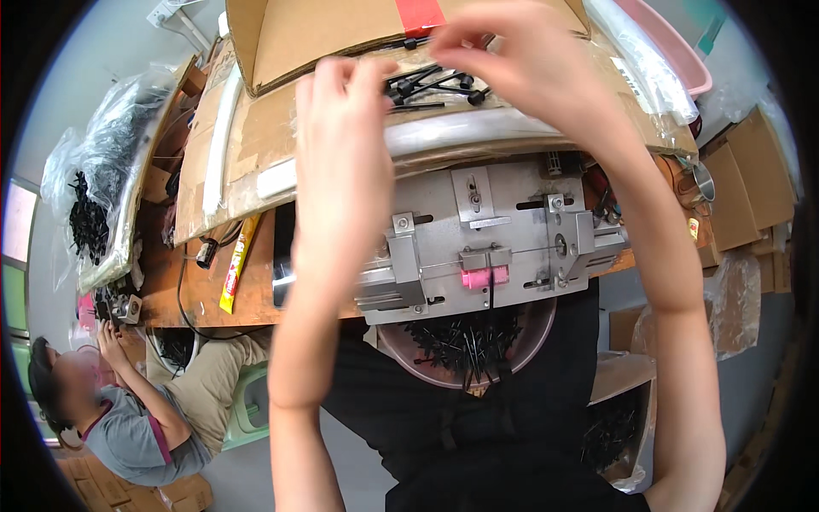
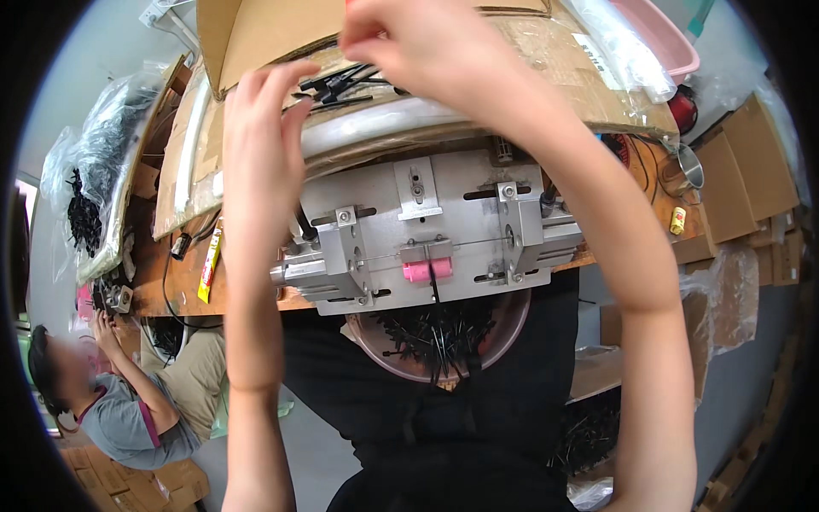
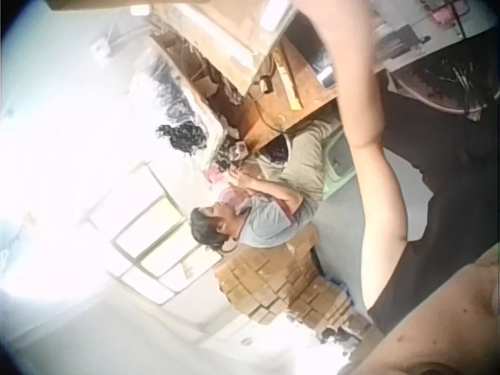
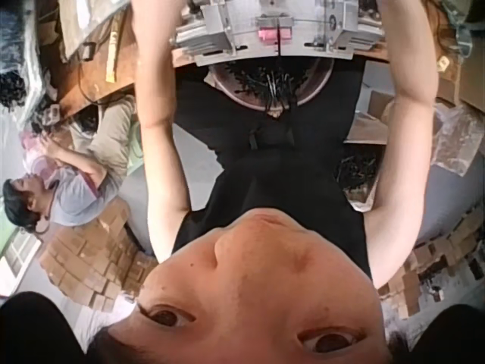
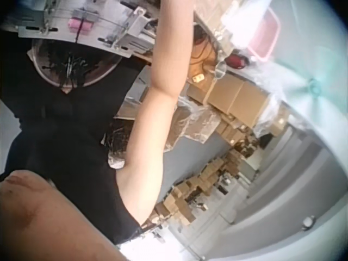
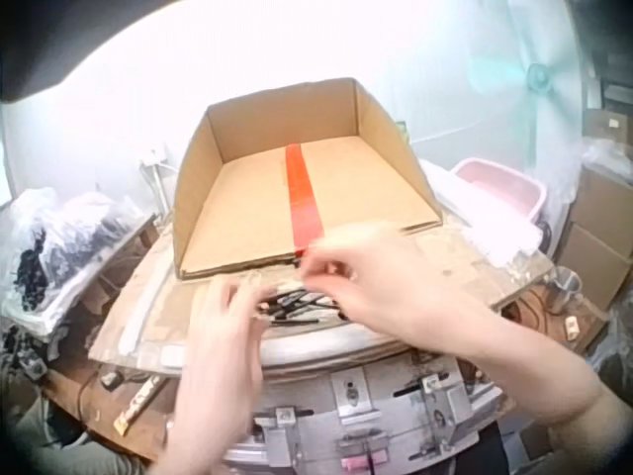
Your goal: The person repeatedly picks up black cable ties and inserts them into a small metal jig on a workbench. They manipulate the ties within the device, likely to secure or crimp them, and then place the finished items into a red basket. The process is repetitive, involving handling the ties one by one.
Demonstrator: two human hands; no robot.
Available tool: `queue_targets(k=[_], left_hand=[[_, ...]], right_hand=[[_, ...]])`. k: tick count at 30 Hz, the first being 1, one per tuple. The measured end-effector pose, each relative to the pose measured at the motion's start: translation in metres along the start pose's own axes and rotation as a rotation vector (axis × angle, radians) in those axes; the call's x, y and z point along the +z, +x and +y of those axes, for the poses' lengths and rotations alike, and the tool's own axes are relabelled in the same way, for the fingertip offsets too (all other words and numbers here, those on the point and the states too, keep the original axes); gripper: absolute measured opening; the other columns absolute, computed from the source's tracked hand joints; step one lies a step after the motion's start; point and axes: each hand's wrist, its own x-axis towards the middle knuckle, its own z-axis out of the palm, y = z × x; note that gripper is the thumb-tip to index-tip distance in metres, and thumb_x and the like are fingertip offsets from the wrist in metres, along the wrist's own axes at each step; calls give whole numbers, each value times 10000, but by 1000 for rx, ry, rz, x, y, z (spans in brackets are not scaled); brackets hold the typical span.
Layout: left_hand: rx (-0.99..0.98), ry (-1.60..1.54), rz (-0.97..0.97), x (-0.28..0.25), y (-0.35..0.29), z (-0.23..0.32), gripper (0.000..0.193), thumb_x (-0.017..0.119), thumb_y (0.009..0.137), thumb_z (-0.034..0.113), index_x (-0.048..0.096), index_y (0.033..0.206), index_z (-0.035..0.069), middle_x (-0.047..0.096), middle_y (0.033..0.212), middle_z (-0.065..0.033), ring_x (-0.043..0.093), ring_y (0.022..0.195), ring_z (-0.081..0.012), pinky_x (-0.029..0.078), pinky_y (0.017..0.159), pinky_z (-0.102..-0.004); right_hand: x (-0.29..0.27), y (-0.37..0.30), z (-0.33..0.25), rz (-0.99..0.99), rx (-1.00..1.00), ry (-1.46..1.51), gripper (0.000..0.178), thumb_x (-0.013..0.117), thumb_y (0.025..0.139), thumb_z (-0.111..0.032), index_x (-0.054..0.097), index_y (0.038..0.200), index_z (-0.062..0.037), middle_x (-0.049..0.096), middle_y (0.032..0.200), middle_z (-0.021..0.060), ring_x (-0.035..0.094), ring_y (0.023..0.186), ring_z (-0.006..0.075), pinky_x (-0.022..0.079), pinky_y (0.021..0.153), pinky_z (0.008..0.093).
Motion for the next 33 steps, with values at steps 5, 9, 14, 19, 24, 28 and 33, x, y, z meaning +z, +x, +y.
queue_targets(k=[5, 9, 14, 19, 24, 28, 33], left_hand=[[3, -90, -168, -4, 31, -52, 204, 605, 809, -48, 638, 1000, 16, 647, 948, -130, 627, 854, -254, 489, 800, -326], [-128, -104, -13, -32, 5, -39, 205, 584, 832, -68, 640, 1018, 0, 652, 922, -101, 633, 837, -182, 495, 786, -281], [-224, -96, -7, -42, -29, -43, 223, 577, 844, -62, 644, 1042, 14, 650, 927, -115, 631, 841, -220, 489, 772, -303], [-232, -120, -18, -42, -36, -53, 243, 592, 857, -38, 660, 1080, 30, 673, 957, -105, 644, 866, -176, 494, 787, -273], [-245, -185, -10, -40, -38, -57, 239, 586, 853, -38, 653, 1074, 25, 665, 956, -116, 641, 876, -212, 494, 796, -301], [-247, -162, -7, -39, -41, -59, 242, 594, 860, -30, 660, 1087, 23, 673, 968, -101, 643, 892, -170, 494, 811, -273], [-304, -239, -22, -39, -40, -58, 243, 594, 866, -24, 661, 1095, 22, 671, 983, -95, 640, 917, -166, 490, 827, -274]], right_hand=[[42, 90, 25, -262, 154, -71, 76, 636, 682, -18, 685, 734, 9, 647, 717, 232, 666, 697, 341, 521, 640, 397], [69, 91, 44, -309, -11, -428, 84, 621, 665, -17, 679, 718, 11, 654, 746, 248, 670, 727, 377, 530, 648, 432], [78, 85, 39, -291, 64, -438, 113, 620, 691, -57, 682, 747, 20, 657, 777, 252, 669, 773, 388, 532, 677, 450], [70, 79, 31, -274, 163, -358, 104, 623, 711, -47, 692, 771, 4, 652, 772, 255, 662, 788, 382, 525, 691, 443], [47, 69, 24, -422, 147, -337, 106, 690, 809, -99, 695, 876, -17, 661, 762, 98, 644, 734, 165, 495, 664, 289], [35, 64, 24, -262, 206, -3, 99, 633, 710, -48, 693, 776, -4, 650, 777, 254, 654, 761, 380, 517, 697, 434], [70, 81, 30, -287, 163, -375, 96, 647, 722, -73, 688, 768, 0, 660, 791, 242, 664, 799, 376, 524, 711, 444]])
